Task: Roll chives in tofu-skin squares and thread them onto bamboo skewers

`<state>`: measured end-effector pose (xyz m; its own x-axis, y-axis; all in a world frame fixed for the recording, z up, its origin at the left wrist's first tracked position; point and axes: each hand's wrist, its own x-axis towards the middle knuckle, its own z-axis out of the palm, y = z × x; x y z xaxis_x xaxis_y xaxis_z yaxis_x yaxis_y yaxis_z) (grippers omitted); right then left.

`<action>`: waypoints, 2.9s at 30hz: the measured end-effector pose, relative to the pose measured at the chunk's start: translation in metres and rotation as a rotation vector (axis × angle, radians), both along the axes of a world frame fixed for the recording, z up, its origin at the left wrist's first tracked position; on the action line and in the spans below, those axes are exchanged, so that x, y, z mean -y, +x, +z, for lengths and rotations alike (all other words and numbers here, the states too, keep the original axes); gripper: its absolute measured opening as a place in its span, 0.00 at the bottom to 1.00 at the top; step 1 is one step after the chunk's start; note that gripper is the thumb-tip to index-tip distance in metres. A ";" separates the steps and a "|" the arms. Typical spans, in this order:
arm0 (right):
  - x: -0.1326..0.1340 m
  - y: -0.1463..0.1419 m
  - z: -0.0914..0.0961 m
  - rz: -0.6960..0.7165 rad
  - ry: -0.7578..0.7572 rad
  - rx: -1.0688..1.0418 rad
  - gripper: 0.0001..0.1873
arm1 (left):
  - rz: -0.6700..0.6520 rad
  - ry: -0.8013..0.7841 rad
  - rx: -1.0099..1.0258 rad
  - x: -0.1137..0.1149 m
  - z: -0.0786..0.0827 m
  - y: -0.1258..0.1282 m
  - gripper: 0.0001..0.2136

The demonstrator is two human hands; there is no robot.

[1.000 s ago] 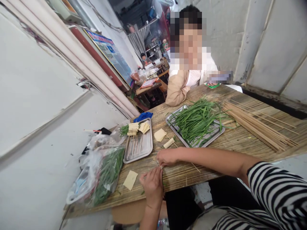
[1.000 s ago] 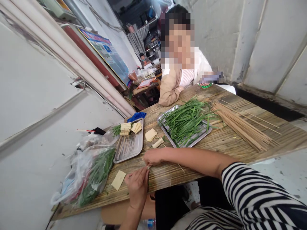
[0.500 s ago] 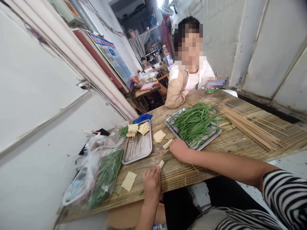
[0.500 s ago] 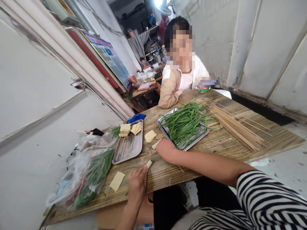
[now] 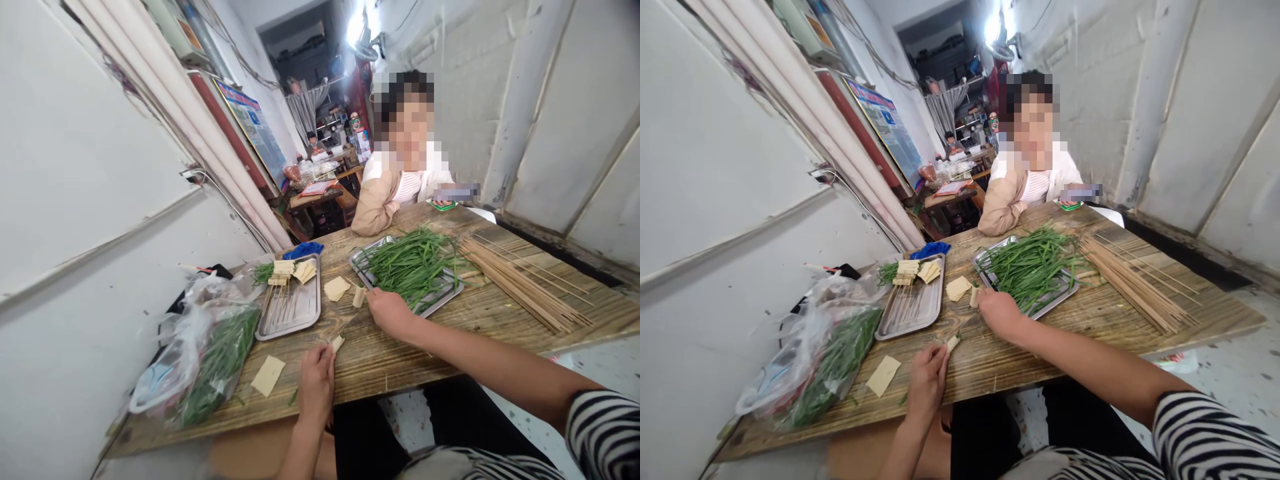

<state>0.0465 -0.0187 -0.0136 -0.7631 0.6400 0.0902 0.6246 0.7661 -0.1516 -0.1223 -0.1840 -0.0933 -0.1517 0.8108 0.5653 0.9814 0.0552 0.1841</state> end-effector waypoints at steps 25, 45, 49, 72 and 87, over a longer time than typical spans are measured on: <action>0.098 0.039 -0.048 0.154 -0.280 0.031 0.15 | -0.035 -0.085 0.052 -0.002 -0.004 -0.003 0.12; 0.098 0.037 -0.050 0.137 -0.302 0.017 0.16 | -0.068 -0.067 0.043 -0.003 -0.003 -0.004 0.12; 0.097 0.036 -0.048 0.143 -0.315 0.001 0.16 | -0.067 -0.057 0.039 -0.003 -0.004 -0.005 0.11; 0.100 0.025 -0.043 0.129 -0.277 0.074 0.20 | -0.126 -0.082 0.081 -0.003 0.000 -0.009 0.11; 0.094 0.004 -0.039 0.133 -0.279 0.128 0.18 | -0.158 -0.082 0.115 -0.002 0.002 -0.010 0.12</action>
